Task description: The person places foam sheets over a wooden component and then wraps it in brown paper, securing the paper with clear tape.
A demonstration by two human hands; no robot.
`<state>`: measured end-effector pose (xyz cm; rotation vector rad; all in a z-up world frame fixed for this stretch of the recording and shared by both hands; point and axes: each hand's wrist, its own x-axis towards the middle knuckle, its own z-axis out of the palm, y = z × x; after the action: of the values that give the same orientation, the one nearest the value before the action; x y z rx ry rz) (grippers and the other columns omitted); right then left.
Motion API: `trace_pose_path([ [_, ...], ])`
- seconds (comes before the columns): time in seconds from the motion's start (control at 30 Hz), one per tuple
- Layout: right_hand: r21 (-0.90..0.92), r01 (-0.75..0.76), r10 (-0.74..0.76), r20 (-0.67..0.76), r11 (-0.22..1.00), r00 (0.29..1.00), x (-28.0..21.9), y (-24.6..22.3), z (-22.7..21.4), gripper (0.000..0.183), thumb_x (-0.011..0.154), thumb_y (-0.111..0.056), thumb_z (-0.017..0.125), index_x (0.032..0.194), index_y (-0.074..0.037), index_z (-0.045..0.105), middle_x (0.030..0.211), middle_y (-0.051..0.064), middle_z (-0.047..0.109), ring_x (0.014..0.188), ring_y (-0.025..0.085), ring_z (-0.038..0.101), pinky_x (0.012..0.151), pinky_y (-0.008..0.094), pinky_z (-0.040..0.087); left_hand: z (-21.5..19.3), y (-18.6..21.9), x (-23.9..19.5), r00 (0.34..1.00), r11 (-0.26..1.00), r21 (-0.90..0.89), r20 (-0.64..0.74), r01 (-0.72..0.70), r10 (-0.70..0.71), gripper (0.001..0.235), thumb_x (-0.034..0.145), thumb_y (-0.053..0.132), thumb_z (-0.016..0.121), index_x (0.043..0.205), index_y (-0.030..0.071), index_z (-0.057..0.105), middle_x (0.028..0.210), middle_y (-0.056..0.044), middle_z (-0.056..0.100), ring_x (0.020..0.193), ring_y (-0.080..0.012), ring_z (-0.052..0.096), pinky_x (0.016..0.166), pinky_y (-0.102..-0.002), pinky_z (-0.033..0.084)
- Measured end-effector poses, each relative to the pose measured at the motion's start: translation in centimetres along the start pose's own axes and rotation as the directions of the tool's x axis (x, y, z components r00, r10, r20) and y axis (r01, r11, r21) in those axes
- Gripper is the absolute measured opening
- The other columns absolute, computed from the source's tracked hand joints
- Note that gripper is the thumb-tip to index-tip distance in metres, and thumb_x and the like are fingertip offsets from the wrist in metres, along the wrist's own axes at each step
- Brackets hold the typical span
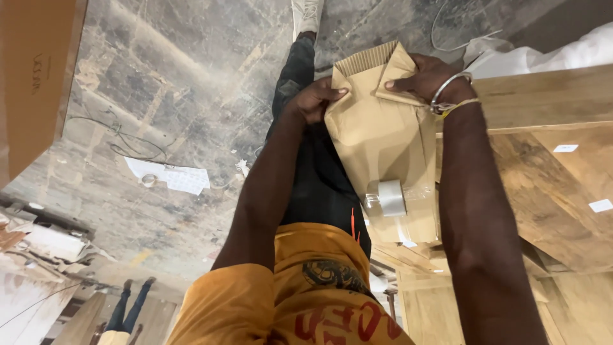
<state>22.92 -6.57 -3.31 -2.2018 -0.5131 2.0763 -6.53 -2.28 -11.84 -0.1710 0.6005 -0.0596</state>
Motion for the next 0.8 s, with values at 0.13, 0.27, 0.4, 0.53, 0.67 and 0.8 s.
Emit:
trace_pose_path([
  [0.13,0.253,-0.159,0.094,0.249,0.954,0.964,0.4,-0.2,-0.4,0.060,0.073,-0.020,0.087,0.128,-0.005,0.069,0.113,0.006,0.077,0.100,0.018,0.073,0.087,0.032,0.058,1.8,0.7,0.0,0.998,0.984,0.176,-0.045,-0.036,0.045,0.054,0.091,0.007,0.077,0.140,-0.003,0.056,0.130,-0.013,0.070,0.116,-0.0218,0.071,0.103,-0.037,0.057],
  [0.27,0.307,-0.121,0.074,0.159,0.944,0.985,-0.9,-0.4,0.5,0.048,0.075,-0.016,0.086,0.119,-0.004,0.073,0.104,0.007,0.077,0.090,0.018,0.073,0.081,0.033,0.059,2.7,-0.8,0.3,0.967,0.930,0.363,-0.218,-0.047,0.134,0.048,0.086,0.003,0.080,0.131,-0.006,0.064,0.118,-0.013,0.075,0.103,-0.0209,0.074,0.093,-0.036,0.060],
  [0.4,0.004,0.084,-0.084,0.067,0.996,0.994,-0.5,0.2,0.7,0.032,0.082,-0.013,0.085,0.110,0.000,0.075,0.097,0.010,0.077,0.083,0.017,0.069,0.076,0.034,0.056,2.0,-1.3,1.1,0.920,0.846,0.522,-0.271,-0.106,0.283,0.042,0.080,-0.001,0.084,0.120,-0.008,0.071,0.108,-0.013,0.078,0.091,-0.0190,0.075,0.082,-0.035,0.063],
  [0.53,0.004,0.263,-0.263,0.029,0.965,0.964,-0.9,0.8,1.7,0.031,0.083,-0.010,0.080,0.112,-0.002,0.074,0.097,0.008,0.078,0.084,0.014,0.070,0.076,0.032,0.057,-2.7,-4.7,2.0,0.876,0.678,0.711,-0.191,-0.187,0.442,0.054,0.082,0.003,0.086,0.129,-0.009,0.063,0.116,-0.014,0.074,0.099,-0.0188,0.073,0.084,-0.034,0.063],
  [0.67,-0.187,0.323,-0.328,0.004,0.928,0.945,-1.5,0.1,2.0,0.026,0.083,-0.010,0.085,0.105,0.001,0.075,0.093,0.013,0.077,0.082,0.017,0.072,0.077,0.034,0.056,2.5,-2.5,-1.7,0.828,0.520,0.851,-0.244,-0.066,0.505,0.072,0.085,0.013,0.088,0.145,-0.001,0.052,0.126,-0.019,0.064,0.111,-0.0240,0.066,0.095,-0.036,0.058],
  [0.8,-0.085,0.352,-0.353,-0.003,0.932,0.936,-1.3,-0.2,2.6,0.029,0.084,-0.009,0.081,0.111,-0.002,0.074,0.096,0.012,0.077,0.084,0.016,0.071,0.078,0.033,0.055,6.3,-0.7,-6.4,0.903,0.450,0.888,-0.115,-0.093,0.414,0.105,0.082,0.015,0.093,0.162,0.006,0.026,0.152,-0.021,0.041,0.143,-0.0298,0.042,0.120,-0.040,0.039],
])
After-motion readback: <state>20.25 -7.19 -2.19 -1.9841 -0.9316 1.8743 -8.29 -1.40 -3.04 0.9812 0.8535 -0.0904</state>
